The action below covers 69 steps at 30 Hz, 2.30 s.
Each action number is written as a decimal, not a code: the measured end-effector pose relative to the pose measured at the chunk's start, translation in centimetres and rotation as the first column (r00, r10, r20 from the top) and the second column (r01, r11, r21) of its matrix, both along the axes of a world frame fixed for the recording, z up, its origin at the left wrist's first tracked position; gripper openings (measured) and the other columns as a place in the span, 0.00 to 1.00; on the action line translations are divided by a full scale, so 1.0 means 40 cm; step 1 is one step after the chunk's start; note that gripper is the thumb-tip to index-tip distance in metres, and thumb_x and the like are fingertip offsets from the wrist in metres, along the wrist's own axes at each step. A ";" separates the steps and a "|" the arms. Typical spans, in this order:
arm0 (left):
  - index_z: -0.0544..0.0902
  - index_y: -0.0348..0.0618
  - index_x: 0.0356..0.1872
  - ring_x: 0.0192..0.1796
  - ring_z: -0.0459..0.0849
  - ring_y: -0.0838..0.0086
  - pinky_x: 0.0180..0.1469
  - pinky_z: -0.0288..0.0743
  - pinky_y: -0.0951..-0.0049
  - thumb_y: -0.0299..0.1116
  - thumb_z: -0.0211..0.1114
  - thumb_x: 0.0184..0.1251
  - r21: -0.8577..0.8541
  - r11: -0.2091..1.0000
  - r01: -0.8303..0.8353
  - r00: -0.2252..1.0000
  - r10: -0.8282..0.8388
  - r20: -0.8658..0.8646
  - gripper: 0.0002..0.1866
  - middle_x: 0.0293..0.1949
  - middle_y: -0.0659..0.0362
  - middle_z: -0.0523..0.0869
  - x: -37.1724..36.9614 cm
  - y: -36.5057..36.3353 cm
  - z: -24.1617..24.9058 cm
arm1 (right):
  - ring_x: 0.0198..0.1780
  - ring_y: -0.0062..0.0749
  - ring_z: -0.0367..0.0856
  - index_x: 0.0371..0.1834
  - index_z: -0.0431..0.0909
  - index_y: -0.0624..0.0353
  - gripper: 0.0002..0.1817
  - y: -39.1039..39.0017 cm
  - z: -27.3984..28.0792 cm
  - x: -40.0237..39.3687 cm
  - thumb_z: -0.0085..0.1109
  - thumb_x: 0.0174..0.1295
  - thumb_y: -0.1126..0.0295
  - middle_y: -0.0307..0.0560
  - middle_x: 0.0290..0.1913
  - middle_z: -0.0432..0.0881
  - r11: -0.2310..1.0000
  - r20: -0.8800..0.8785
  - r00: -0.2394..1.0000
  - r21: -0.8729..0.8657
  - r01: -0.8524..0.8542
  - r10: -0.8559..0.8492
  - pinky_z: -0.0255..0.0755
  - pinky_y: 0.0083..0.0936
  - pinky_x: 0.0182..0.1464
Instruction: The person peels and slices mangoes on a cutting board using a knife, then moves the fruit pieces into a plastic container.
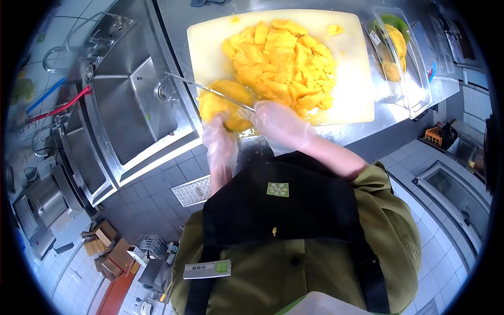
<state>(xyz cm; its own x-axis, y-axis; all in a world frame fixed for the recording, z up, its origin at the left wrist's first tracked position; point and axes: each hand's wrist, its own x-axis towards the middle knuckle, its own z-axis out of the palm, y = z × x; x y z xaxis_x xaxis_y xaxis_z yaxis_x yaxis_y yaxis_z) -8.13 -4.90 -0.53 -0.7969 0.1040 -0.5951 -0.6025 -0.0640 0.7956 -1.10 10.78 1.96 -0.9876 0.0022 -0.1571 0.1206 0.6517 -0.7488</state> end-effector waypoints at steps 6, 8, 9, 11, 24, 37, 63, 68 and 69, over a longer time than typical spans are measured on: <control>0.74 0.36 0.55 0.46 0.82 0.67 0.49 0.78 0.70 0.29 0.58 0.59 -0.052 0.997 -0.055 0.996 0.051 -0.079 0.21 0.45 0.54 0.82 -0.010 -0.018 0.039 | 0.36 0.62 0.79 0.36 0.76 0.71 0.21 0.035 -0.015 0.006 0.45 0.70 0.60 0.69 0.32 0.79 0.967 0.235 0.939 0.019 0.254 -0.252 0.73 0.45 0.40; 0.75 0.36 0.55 0.46 0.83 0.69 0.49 0.77 0.72 0.26 0.58 0.59 -0.171 0.985 -0.025 0.999 0.017 -0.049 0.20 0.45 0.55 0.82 -0.013 -0.005 0.075 | 0.36 0.64 0.79 0.35 0.76 0.70 0.22 0.028 -0.006 0.009 0.45 0.70 0.59 0.70 0.32 0.78 0.980 0.228 0.955 -0.009 0.199 -0.192 0.73 0.46 0.39; 0.75 0.36 0.55 0.46 0.83 0.70 0.49 0.77 0.72 0.25 0.58 0.59 -0.228 0.974 -0.007 1.000 -0.001 -0.031 0.20 0.45 0.56 0.83 -0.013 0.000 0.081 | 0.35 0.63 0.79 0.35 0.77 0.70 0.22 0.020 0.044 0.005 0.45 0.71 0.58 0.69 0.30 0.77 0.987 0.202 0.969 -0.033 0.155 -0.145 0.72 0.48 0.38; 0.75 0.35 0.55 0.45 0.83 0.71 0.49 0.77 0.74 0.23 0.57 0.59 0.014 1.000 -0.023 0.997 0.024 -0.069 0.20 0.45 0.56 0.83 -0.007 -0.014 0.028 | 0.33 0.63 0.78 0.34 0.78 0.71 0.24 -0.004 0.067 -0.001 0.46 0.71 0.55 0.68 0.27 0.76 0.988 0.191 0.975 -0.078 0.132 -0.115 0.70 0.49 0.36; 0.77 0.32 0.53 0.43 0.84 0.68 0.46 0.79 0.72 0.22 0.59 0.59 0.108 0.987 -0.122 0.992 0.123 -0.007 0.19 0.45 0.54 0.84 -0.016 -0.016 0.024 | 0.34 0.63 0.80 0.33 0.76 0.74 0.29 0.000 -0.008 0.019 0.46 0.68 0.52 0.70 0.26 0.78 0.971 0.390 0.902 -0.068 0.230 -0.187 0.72 0.46 0.39; 0.75 0.31 0.54 0.51 0.82 0.67 0.55 0.76 0.69 0.30 0.55 0.62 0.233 0.915 0.330 0.942 -0.335 -0.022 0.20 0.49 0.52 0.83 -0.133 -0.012 0.094 | 0.33 0.61 0.79 0.32 0.74 0.70 0.19 0.057 0.121 0.038 0.48 0.68 0.61 0.68 0.25 0.76 0.967 0.325 0.917 -0.024 0.252 -0.231 0.71 0.46 0.37; 0.81 0.31 0.44 0.38 0.82 0.74 0.42 0.74 0.78 0.28 0.60 0.52 0.320 0.902 0.290 0.949 -0.227 -0.218 0.17 0.38 0.58 0.84 -0.010 -0.003 0.123 | 0.32 0.63 0.79 0.34 0.74 0.73 0.19 0.021 0.093 0.050 0.48 0.68 0.63 0.68 0.26 0.77 0.973 0.088 0.971 -0.031 0.228 -0.224 0.72 0.48 0.35; 0.81 0.32 0.42 0.35 0.80 0.77 0.39 0.73 0.78 0.27 0.61 0.51 0.256 0.955 0.150 0.969 -0.091 -0.230 0.16 0.36 0.59 0.83 0.033 0.051 0.221 | 0.33 0.63 0.79 0.36 0.75 0.74 0.23 0.046 0.037 0.055 0.50 0.67 0.58 0.71 0.26 0.78 0.945 0.256 0.920 -0.062 0.321 -0.296 0.72 0.47 0.35; 0.81 0.32 0.42 0.35 0.79 0.77 0.39 0.72 0.78 0.27 0.60 0.51 0.256 0.952 0.166 0.963 -0.100 -0.251 0.15 0.36 0.59 0.83 0.026 0.051 0.209 | 0.33 0.62 0.80 0.36 0.75 0.74 0.22 0.049 0.069 0.047 0.50 0.67 0.59 0.70 0.27 0.78 0.929 0.293 0.900 -0.084 0.361 -0.323 0.73 0.46 0.35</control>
